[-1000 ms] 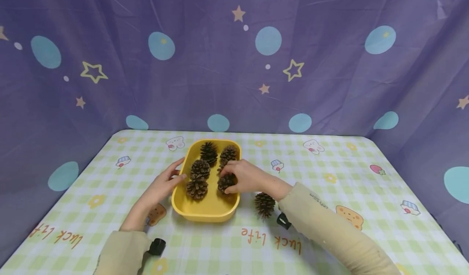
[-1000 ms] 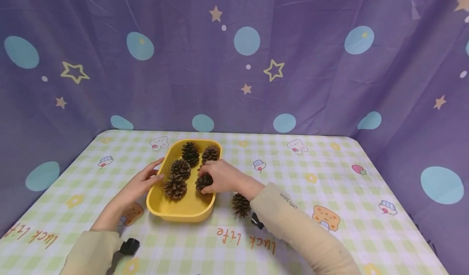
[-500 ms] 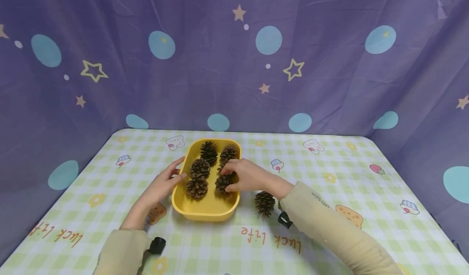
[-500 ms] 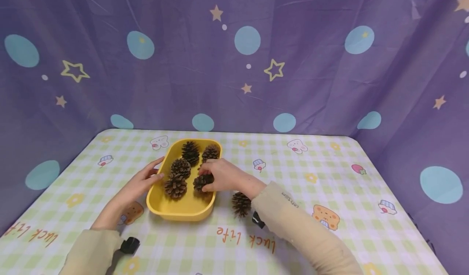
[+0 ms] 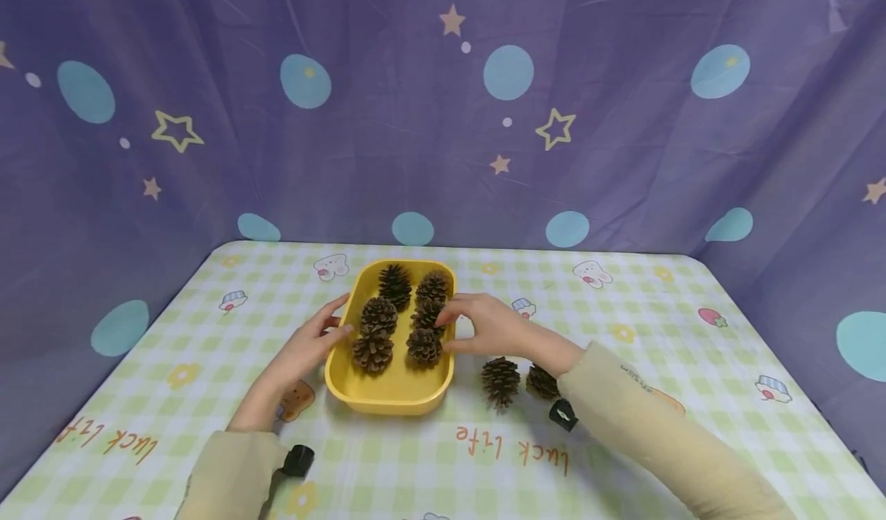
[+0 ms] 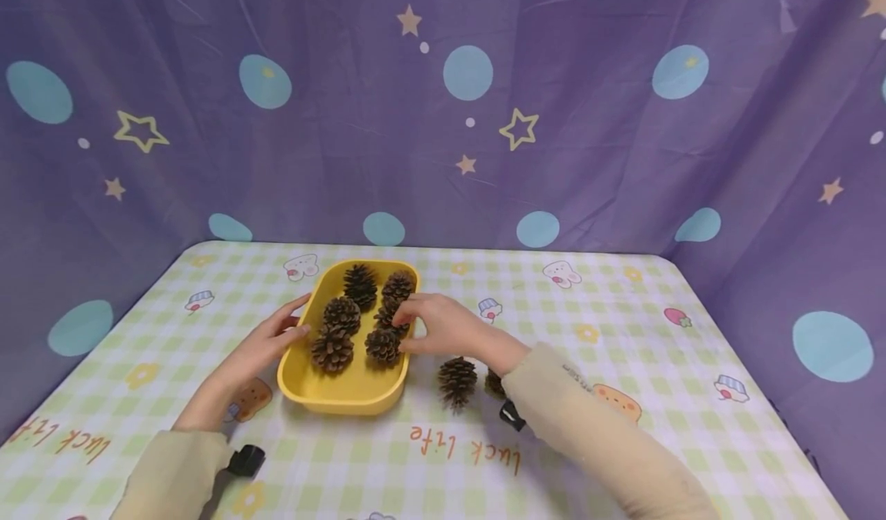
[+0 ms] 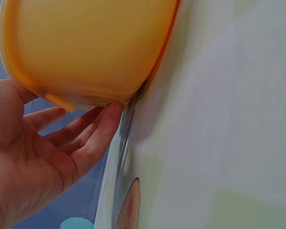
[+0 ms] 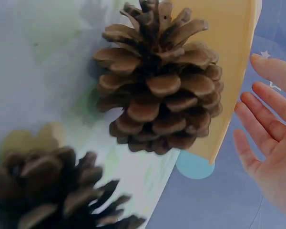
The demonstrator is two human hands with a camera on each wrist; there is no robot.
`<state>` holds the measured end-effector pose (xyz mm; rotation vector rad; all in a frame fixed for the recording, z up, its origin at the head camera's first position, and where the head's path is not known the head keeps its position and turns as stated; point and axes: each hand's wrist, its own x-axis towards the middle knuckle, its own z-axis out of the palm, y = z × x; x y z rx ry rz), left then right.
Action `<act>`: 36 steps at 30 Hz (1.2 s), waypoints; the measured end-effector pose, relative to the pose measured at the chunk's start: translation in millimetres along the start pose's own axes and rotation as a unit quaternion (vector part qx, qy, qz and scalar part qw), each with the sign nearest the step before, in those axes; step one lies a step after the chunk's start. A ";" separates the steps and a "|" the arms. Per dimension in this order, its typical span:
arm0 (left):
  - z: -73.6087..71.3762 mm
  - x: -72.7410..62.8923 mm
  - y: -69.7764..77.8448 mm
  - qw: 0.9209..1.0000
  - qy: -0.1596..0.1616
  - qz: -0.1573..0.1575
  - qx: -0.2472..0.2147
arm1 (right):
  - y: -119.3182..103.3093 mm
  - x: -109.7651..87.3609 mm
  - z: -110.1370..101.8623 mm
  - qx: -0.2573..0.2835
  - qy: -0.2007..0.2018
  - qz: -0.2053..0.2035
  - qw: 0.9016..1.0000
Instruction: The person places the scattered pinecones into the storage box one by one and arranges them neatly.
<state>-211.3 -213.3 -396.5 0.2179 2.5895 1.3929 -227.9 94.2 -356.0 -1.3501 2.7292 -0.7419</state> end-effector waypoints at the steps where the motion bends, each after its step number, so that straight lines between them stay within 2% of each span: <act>1: 0.0 0.2 0.1 1.000 0.000 0.000 0.000 | 1.1 -2.3 -1.0 -0.002 0.007 -0.004 1.000; 6: 0.1 1.1 0.0 1.000 0.000 0.001 -0.001 | 4.9 -15.1 -6.7 -0.011 0.030 -0.001 0.999; 12: -0.3 0.6 -0.1 1.000 0.000 0.002 -0.002 | 4.5 -33.8 -9.1 -0.007 0.016 0.021 1.000; 17: -0.5 0.0 0.1 1.000 0.001 0.002 0.002 | 3.9 -49.4 -6.6 -0.009 0.006 0.017 1.000; 22: -0.6 -0.1 0.0 1.000 0.000 0.002 0.000 | 6.4 -61.2 -2.3 -0.024 -0.004 -0.005 1.000; 27: -0.5 -0.2 0.6 1.000 0.000 0.002 0.000 | 7.1 -69.3 2.5 -0.045 0.005 -0.034 0.998; 31: -0.2 0.0 0.9 1.000 0.001 0.000 0.003 | 8.1 -74.8 5.3 -0.067 0.013 -0.071 0.995; 36: 0.2 0.0 0.5 1.000 0.002 -0.004 0.004 | 9.4 -81.7 5.9 -0.089 0.000 -0.096 0.991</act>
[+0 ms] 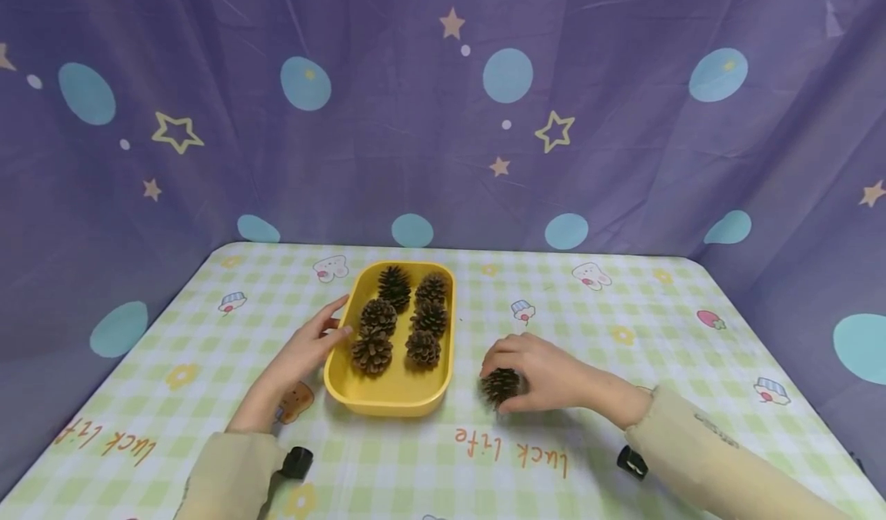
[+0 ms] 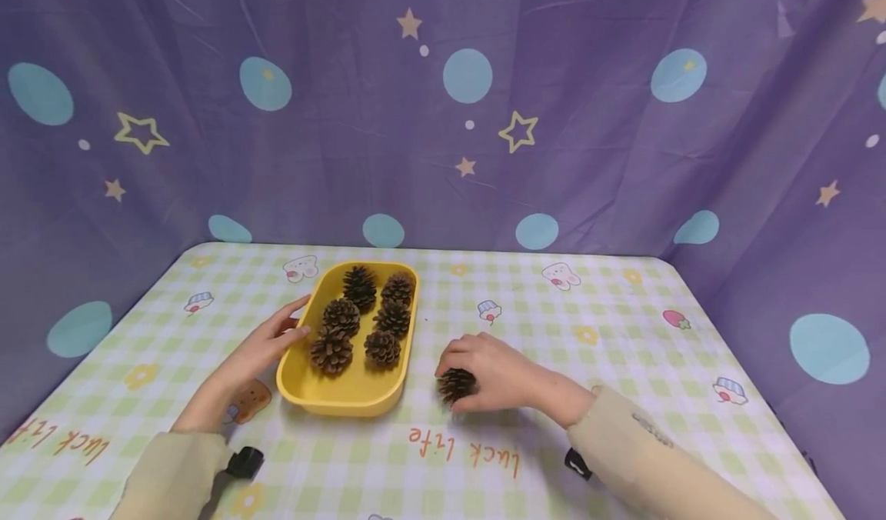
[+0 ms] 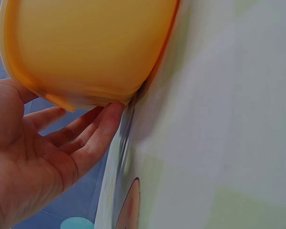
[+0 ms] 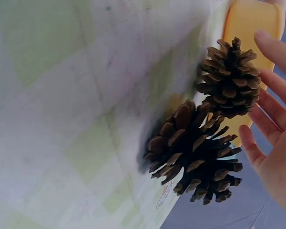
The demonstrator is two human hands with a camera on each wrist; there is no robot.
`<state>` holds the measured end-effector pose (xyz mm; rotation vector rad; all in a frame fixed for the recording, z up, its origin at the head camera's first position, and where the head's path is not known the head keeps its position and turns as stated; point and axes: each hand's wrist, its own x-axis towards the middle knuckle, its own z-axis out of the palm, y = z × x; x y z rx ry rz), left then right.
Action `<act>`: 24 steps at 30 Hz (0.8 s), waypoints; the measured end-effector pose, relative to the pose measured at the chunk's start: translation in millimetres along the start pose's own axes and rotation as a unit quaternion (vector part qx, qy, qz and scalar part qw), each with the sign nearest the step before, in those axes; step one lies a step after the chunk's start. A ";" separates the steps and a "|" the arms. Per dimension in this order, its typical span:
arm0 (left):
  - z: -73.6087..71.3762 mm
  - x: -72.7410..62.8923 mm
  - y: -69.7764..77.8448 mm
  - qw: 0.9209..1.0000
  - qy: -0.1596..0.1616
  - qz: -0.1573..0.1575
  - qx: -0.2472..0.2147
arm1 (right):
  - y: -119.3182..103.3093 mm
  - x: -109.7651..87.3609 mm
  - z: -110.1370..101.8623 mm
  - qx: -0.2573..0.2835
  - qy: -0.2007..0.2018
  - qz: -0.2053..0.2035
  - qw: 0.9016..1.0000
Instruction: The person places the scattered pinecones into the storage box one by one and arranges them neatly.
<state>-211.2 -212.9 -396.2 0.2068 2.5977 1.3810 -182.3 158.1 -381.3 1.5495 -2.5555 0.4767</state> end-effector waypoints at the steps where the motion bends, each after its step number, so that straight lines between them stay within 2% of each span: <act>1: 0.0 -0.1 -0.1 1.000 0.000 0.000 0.001 | 0.1 -1.2 0.3 0.000 -0.004 -0.002 1.000; 10: -0.3 -0.7 0.2 1.000 0.002 0.002 -0.001 | 5.4 -4.4 3.9 -0.006 -0.010 0.005 1.000; 24: 0.0 -1.2 -1.9 1.000 0.000 0.005 -0.005 | 10.6 2.4 9.1 -0.001 -0.018 0.067 0.998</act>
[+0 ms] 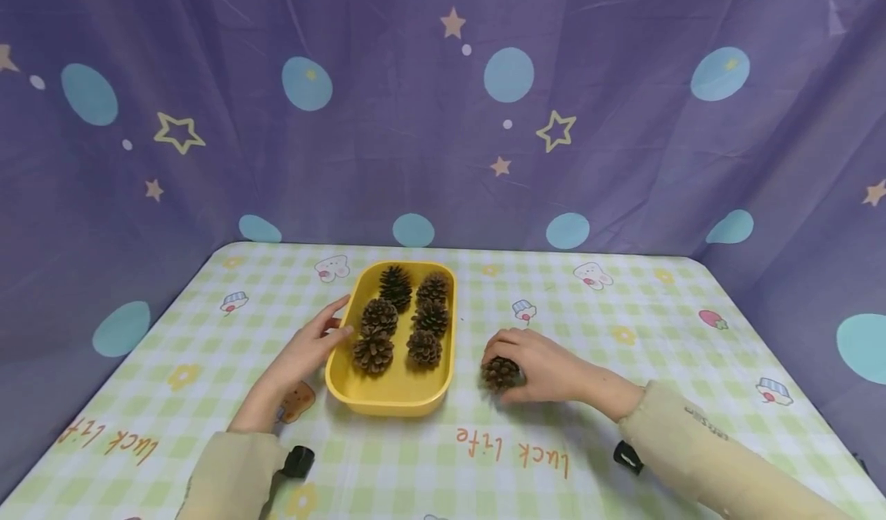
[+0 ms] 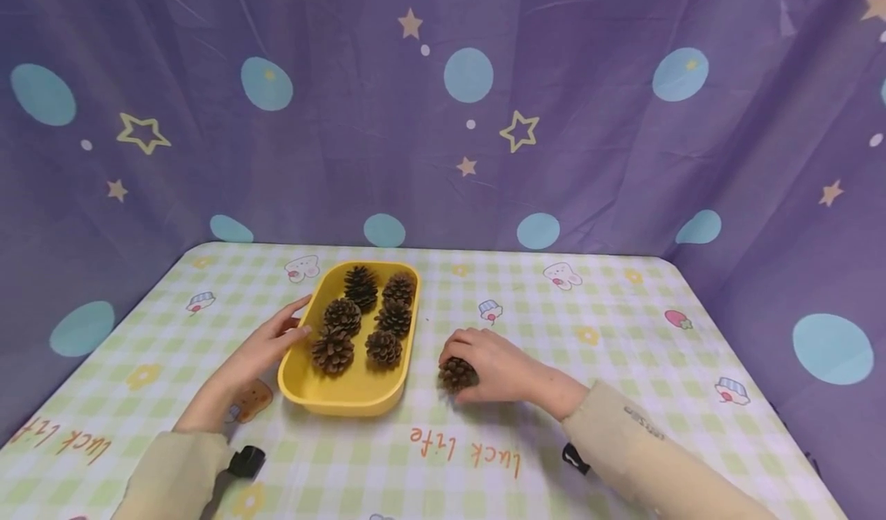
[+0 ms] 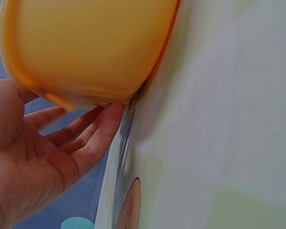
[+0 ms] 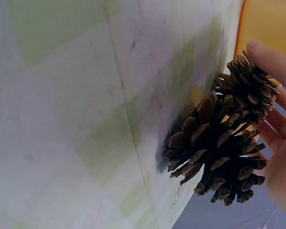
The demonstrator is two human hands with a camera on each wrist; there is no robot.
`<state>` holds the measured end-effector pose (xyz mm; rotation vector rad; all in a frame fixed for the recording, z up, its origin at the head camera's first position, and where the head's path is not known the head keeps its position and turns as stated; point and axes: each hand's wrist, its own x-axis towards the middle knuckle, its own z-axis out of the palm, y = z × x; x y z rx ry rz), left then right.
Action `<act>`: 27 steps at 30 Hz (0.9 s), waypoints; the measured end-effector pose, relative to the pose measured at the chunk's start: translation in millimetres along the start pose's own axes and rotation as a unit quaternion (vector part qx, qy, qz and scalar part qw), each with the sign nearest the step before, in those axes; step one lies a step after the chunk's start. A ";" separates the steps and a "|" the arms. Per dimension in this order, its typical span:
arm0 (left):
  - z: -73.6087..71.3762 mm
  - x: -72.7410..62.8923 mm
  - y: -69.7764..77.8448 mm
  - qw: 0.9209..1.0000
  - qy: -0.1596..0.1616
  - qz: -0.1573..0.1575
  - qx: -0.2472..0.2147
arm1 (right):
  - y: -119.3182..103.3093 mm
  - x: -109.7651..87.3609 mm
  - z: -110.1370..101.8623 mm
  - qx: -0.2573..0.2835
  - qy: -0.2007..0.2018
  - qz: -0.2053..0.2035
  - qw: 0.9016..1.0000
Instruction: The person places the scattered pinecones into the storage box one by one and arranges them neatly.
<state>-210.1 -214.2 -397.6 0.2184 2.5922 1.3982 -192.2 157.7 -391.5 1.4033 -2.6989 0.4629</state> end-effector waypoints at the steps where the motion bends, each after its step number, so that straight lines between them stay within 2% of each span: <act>1: 0.1 0.3 0.3 1.000 0.000 0.001 -0.001 | 0.4 0.4 -0.3 0.002 0.000 0.002 1.000; 16: -0.1 1.7 0.3 1.000 0.001 0.005 -0.003 | -0.1 6.5 -12.6 0.028 0.020 0.022 0.999; 27: 0.5 0.9 -0.4 1.000 0.000 0.008 -0.002 | -3.8 12.4 -20.2 0.020 0.035 0.027 0.999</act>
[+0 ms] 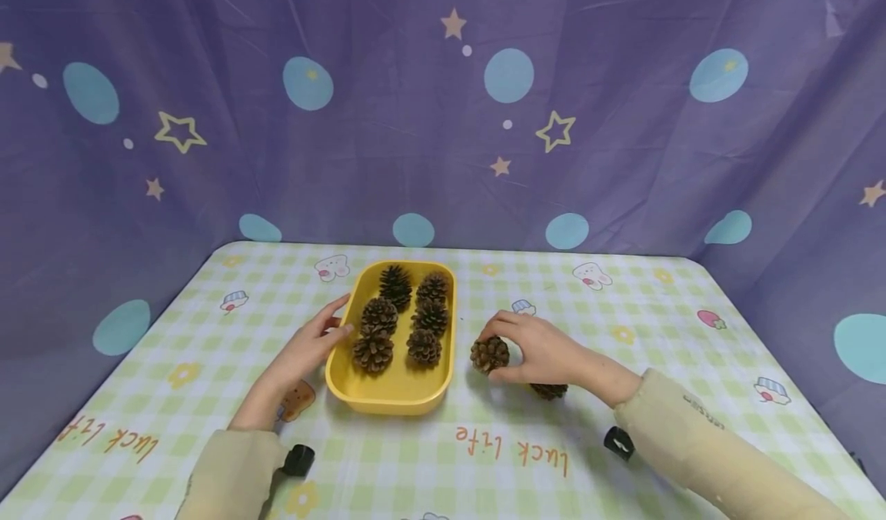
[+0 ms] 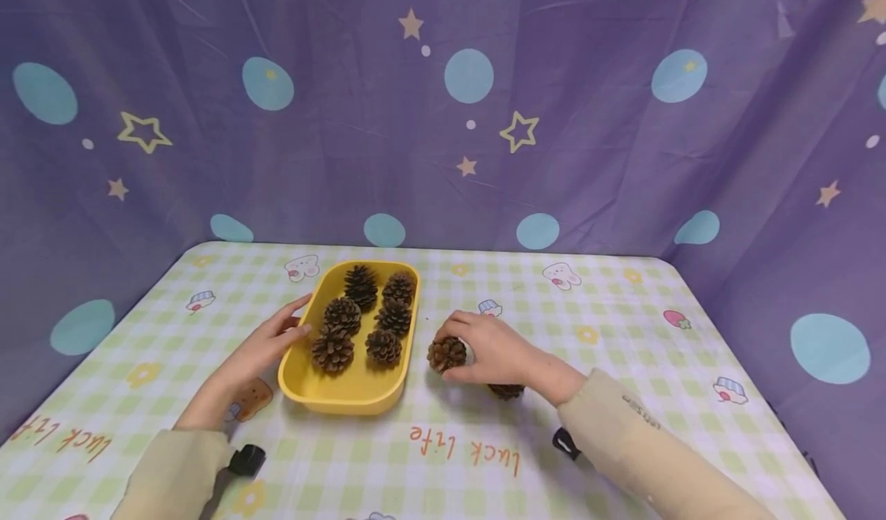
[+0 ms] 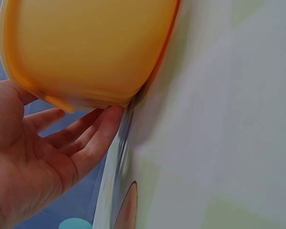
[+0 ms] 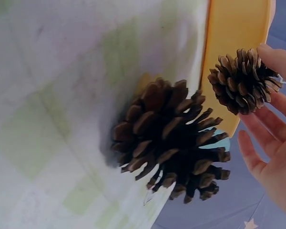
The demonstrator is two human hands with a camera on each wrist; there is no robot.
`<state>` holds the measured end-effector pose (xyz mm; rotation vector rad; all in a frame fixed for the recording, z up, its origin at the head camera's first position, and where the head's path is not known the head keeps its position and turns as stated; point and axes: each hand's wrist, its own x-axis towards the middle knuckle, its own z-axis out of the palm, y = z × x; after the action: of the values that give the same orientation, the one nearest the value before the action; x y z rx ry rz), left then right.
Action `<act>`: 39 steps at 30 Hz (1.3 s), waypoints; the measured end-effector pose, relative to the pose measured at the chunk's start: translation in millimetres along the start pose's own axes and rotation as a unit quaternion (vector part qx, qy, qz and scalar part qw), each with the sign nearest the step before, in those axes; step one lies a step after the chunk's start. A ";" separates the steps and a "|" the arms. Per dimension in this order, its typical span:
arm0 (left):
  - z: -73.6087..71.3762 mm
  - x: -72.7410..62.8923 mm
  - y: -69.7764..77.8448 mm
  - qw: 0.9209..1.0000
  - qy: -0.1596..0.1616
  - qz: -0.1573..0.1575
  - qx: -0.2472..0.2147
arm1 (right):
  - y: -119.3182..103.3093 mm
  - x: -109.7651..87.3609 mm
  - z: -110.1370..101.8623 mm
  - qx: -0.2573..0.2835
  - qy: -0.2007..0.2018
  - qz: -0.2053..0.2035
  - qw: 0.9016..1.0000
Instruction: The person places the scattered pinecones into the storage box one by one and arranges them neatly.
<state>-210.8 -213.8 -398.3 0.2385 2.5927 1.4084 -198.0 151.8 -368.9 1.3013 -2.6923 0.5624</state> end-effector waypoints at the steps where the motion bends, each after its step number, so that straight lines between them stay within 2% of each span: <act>1: -0.1 0.0 0.1 1.000 0.000 0.001 0.001 | -0.5 0.8 -0.7 0.001 0.000 0.002 1.000; 20: -1.0 -0.3 0.4 1.000 0.007 -0.001 0.019 | -13.7 16.3 -8.4 0.056 0.020 0.030 0.998; 26: -2.7 1.1 2.5 0.999 0.007 -0.001 0.033 | -16.9 22.4 -8.7 0.076 0.028 0.024 0.996; 35: -4.6 1.3 9.2 0.999 0.015 0.004 0.040 | -18.6 29.8 -8.9 0.120 0.089 -0.005 0.989; 39: -5.9 3.0 12.7 0.999 0.009 0.004 0.033 | -21.5 34.7 -6.5 0.131 0.097 -0.016 0.986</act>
<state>-214.4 -211.1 -384.7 0.2472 2.6573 1.3358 -203.7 116.5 -348.2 1.2675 -2.4970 1.0113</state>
